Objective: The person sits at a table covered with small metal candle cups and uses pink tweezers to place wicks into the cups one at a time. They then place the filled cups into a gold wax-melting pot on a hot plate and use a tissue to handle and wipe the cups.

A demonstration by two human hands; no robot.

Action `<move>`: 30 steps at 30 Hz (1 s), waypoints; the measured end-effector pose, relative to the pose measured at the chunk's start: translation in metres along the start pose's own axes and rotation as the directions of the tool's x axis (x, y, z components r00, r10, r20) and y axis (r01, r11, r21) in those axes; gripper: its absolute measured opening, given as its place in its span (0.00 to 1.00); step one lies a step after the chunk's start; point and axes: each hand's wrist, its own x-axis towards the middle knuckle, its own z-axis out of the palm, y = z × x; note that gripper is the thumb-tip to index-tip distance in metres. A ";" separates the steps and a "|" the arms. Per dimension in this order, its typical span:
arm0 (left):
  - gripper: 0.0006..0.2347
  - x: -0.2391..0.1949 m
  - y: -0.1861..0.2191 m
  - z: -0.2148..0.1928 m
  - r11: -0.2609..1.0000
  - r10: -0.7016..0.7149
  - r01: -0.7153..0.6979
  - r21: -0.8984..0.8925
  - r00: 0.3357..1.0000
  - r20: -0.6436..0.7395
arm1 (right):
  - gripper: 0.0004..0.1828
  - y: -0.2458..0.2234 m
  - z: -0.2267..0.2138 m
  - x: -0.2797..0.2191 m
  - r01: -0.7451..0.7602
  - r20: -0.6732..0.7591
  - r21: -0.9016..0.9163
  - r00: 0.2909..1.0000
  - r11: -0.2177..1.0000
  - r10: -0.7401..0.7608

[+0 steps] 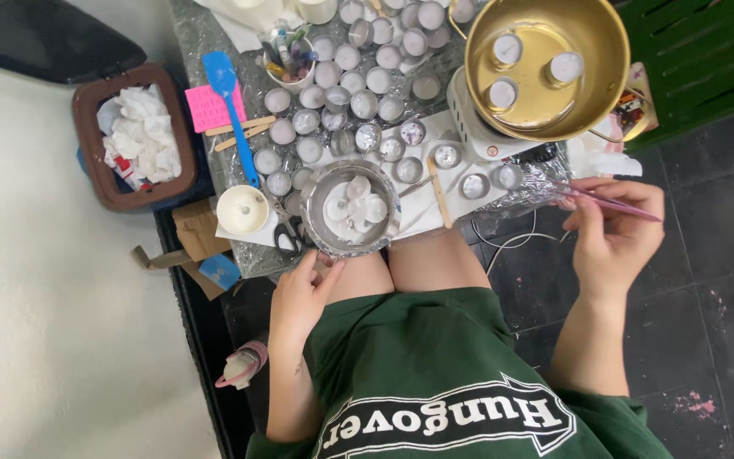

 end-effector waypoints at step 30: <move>0.13 0.000 0.003 0.002 0.996 -0.077 0.077 -0.032 0.997 0.009 | 0.10 0.039 -0.025 0.203 0.606 0.506 -0.686 0.795 0.402 -0.335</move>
